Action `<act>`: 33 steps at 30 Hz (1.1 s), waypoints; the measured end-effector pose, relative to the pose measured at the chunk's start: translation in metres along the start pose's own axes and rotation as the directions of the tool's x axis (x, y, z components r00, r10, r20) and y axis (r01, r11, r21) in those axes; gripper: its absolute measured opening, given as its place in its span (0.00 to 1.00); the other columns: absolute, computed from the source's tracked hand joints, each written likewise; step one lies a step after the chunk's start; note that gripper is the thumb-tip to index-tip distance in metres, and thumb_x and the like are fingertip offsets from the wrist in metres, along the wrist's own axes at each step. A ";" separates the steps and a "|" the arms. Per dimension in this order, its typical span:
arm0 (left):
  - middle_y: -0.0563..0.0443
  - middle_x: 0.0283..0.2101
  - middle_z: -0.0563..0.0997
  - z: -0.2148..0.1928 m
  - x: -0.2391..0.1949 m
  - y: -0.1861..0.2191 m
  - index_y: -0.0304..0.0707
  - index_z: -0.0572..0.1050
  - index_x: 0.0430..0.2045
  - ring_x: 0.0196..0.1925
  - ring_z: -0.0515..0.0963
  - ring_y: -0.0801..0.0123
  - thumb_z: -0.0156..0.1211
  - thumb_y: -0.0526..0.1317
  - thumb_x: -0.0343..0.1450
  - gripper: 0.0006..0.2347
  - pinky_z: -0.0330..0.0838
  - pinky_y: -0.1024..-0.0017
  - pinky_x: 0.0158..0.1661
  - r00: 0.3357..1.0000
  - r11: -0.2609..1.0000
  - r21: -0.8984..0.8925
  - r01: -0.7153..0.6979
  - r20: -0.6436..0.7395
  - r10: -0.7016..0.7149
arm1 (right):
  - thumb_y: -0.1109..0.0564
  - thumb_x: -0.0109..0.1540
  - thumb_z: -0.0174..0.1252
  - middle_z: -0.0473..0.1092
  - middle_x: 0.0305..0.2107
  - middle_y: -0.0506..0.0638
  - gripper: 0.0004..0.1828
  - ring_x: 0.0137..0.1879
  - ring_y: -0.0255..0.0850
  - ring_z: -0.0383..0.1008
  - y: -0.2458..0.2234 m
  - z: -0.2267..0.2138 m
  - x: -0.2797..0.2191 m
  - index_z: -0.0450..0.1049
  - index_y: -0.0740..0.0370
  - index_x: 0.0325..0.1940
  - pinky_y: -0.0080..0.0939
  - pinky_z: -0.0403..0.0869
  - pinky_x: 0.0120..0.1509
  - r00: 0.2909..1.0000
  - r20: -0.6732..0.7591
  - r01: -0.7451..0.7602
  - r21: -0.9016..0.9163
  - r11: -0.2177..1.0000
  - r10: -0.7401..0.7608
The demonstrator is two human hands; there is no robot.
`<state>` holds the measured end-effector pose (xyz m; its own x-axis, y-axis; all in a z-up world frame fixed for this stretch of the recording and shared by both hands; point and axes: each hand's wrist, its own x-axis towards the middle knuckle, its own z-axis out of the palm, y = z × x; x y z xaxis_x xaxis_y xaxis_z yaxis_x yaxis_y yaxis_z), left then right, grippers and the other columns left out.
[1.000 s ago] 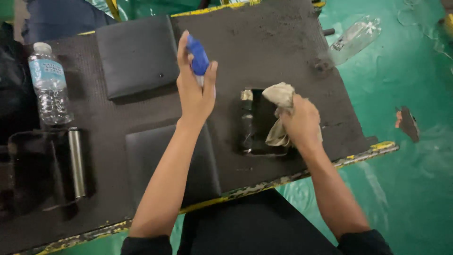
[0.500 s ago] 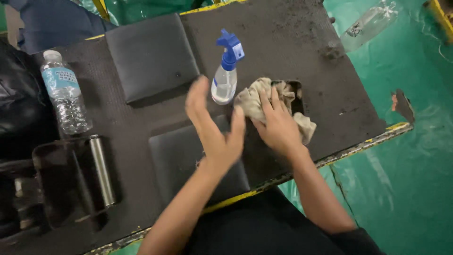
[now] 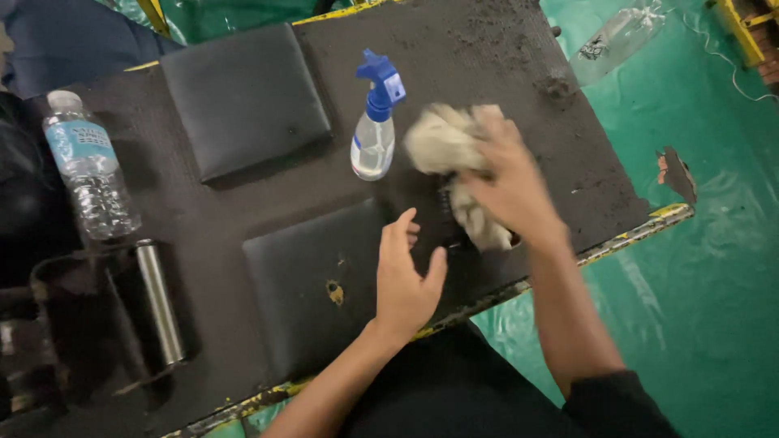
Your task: Cleaning gym equipment by spraying it with cleaner and wiping it with a cloth.
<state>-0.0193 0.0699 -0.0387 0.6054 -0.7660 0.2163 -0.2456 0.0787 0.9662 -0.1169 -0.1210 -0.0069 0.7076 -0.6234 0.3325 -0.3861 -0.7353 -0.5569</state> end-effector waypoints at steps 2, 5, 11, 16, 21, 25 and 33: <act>0.36 0.48 0.74 0.009 0.004 0.002 0.25 0.62 0.63 0.50 0.74 0.50 0.68 0.38 0.68 0.30 0.69 0.61 0.53 0.997 0.982 0.191 -0.002 0.076 -0.013 | 0.58 0.55 0.66 0.64 0.65 0.66 0.10 0.71 0.65 0.65 0.041 0.043 0.005 0.80 0.62 0.39 0.64 0.61 0.73 0.955 0.194 0.278 -0.330 0.902 -0.224; 0.36 0.43 0.77 0.027 0.008 -0.003 0.22 0.60 0.63 0.46 0.75 0.45 0.74 0.47 0.61 0.40 0.65 0.56 0.45 0.987 0.840 0.535 -0.093 0.159 0.008 | 0.60 0.59 0.61 0.58 0.69 0.67 0.20 0.66 0.64 0.66 0.005 0.032 -0.022 0.77 0.71 0.54 0.54 0.69 0.63 0.978 0.209 0.019 -0.050 0.999 -0.008; 0.47 0.35 0.80 0.038 0.006 -0.005 0.36 0.70 0.45 0.39 0.78 0.55 0.73 0.50 0.62 0.25 0.66 0.60 0.45 0.992 0.764 0.645 -0.032 0.117 -0.057 | 0.57 0.58 0.65 0.73 0.55 0.65 0.25 0.60 0.56 0.75 0.050 -0.019 -0.044 0.76 0.70 0.57 0.49 0.73 0.61 0.857 0.498 0.085 0.113 0.990 -0.130; 0.45 0.28 0.79 0.051 0.020 0.019 0.31 0.70 0.47 0.35 0.78 0.54 0.72 0.53 0.63 0.28 0.67 0.59 0.44 0.981 0.784 0.603 0.147 0.012 -0.193 | 0.57 0.66 0.61 0.80 0.37 0.60 0.17 0.41 0.41 0.77 0.111 -0.059 -0.006 0.83 0.70 0.55 0.43 0.74 0.46 0.768 0.556 -0.473 0.157 0.867 0.318; 0.39 0.31 0.78 0.090 0.023 -0.013 0.32 0.70 0.33 0.38 0.78 0.47 0.72 0.59 0.62 0.26 0.69 0.54 0.40 0.976 0.599 0.780 0.183 -0.069 -0.208 | 0.56 0.70 0.56 0.74 0.55 0.52 0.24 0.57 0.34 0.70 0.104 -0.073 0.032 0.69 0.68 0.70 0.37 0.70 0.63 0.950 0.292 -0.238 0.458 0.856 0.108; 0.39 0.34 0.78 0.107 0.016 -0.032 0.33 0.69 0.33 0.40 0.78 0.46 0.67 0.47 0.65 0.17 0.73 0.55 0.36 0.990 0.634 0.764 0.122 -0.137 -0.026 | 0.57 0.72 0.51 0.59 0.75 0.56 0.20 0.78 0.44 0.59 0.105 -0.072 0.036 0.69 0.71 0.66 0.45 0.61 0.77 0.917 0.296 0.035 0.609 0.792 -0.268; 0.32 0.32 0.80 0.104 0.019 0.022 0.30 0.66 0.43 0.36 0.81 0.43 0.66 0.37 0.68 0.17 0.73 0.59 0.38 0.865 0.845 0.209 0.493 -0.219 -0.451 | 0.61 0.54 0.63 0.54 0.75 0.55 0.22 0.84 0.61 0.38 0.072 -0.078 0.050 0.77 0.57 0.53 0.62 0.45 0.83 0.645 0.386 0.514 0.418 0.749 -0.659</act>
<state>-0.0919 -0.0098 -0.0284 0.8002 -0.5587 -0.2179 -0.0670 -0.4444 0.8933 -0.1554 -0.2260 0.0284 0.9397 0.1852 0.2875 0.3225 -0.7599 -0.5645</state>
